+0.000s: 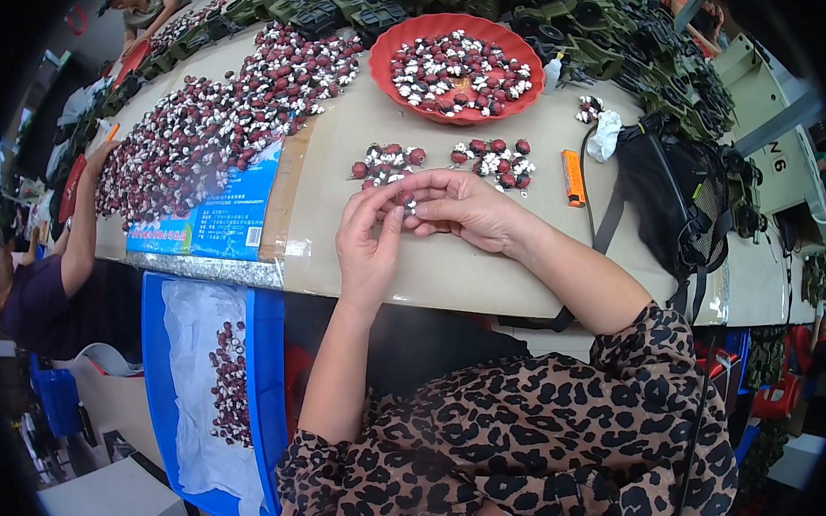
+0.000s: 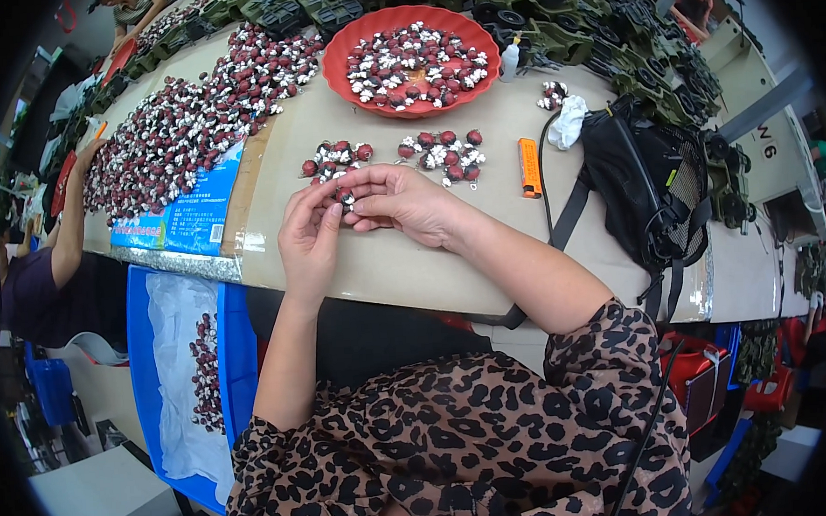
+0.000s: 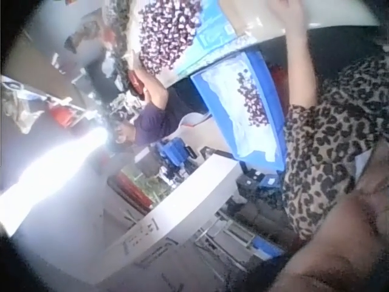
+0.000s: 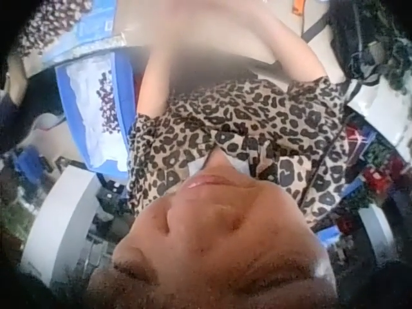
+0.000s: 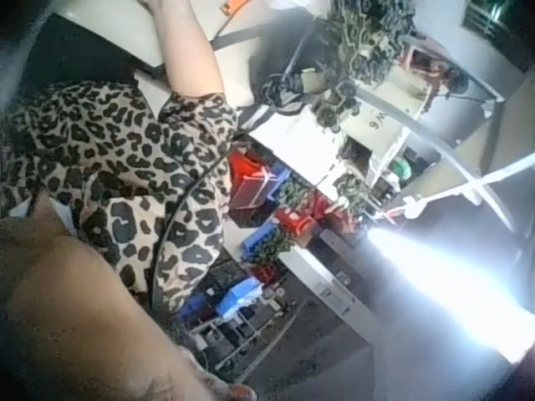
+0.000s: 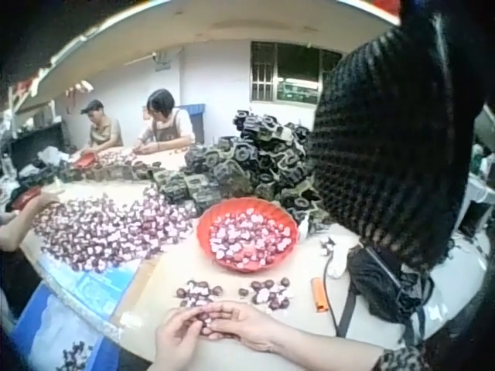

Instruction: The person assembles small plastic ladybug toys by hand, joining red and white plastic components together.

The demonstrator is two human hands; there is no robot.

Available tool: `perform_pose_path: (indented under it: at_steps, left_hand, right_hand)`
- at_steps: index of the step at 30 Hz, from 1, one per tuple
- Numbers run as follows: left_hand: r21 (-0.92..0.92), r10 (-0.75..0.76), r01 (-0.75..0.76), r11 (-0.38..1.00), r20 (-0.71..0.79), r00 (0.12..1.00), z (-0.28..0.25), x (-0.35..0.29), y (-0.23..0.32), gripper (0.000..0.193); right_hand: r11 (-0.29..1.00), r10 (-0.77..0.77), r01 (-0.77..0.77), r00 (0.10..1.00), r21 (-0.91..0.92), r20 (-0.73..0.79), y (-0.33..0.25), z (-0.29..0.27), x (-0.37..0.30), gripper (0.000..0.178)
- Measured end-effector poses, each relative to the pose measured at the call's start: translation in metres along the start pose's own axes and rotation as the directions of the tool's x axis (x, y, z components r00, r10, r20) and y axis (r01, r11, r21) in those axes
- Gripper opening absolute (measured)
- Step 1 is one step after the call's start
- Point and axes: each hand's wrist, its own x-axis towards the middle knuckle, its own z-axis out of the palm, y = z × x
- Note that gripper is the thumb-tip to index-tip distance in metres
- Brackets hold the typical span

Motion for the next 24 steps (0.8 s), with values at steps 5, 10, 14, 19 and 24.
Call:
perform_pose_path:
  at_steps: [5,10,14,19,24]
  left_hand:
    - [0.004,-0.029,0.029,1.0,-0.019,0.999,0.0012,-0.0007,0.0017,0.024]
    - [0.031,-0.012,0.013,0.999,-0.03,0.999,0.0003,-0.0016,0.0026,0.025]
    - [0.024,0.0,0.0,1.0,-0.026,1.0,0.0016,-0.0015,0.0013,0.028]
    - [-0.003,0.004,-0.004,1.0,-0.012,1.0,-0.0002,-0.0016,0.0024,0.03]
    - [-0.016,0.0,0.0,1.0,-0.014,1.0,0.0009,-0.0004,0.003,0.031]
  right_hand:
    - [1.0,-0.006,0.006,1.0,0.002,0.016,0.0037,-0.0027,0.0018,0.03]
    - [1.0,0.017,-0.018,1.0,0.021,0.007,0.0043,-0.0022,0.0006,0.031]
    - [1.0,-0.008,0.008,1.0,0.015,0.022,0.0064,-0.0058,0.0024,0.031]
    - [1.0,-0.013,0.012,1.0,0.023,0.025,0.006,-0.0033,0.0035,0.03]
    - [0.999,-0.03,0.03,1.0,-0.015,0.01,0.0051,-0.0024,0.0034,0.032]
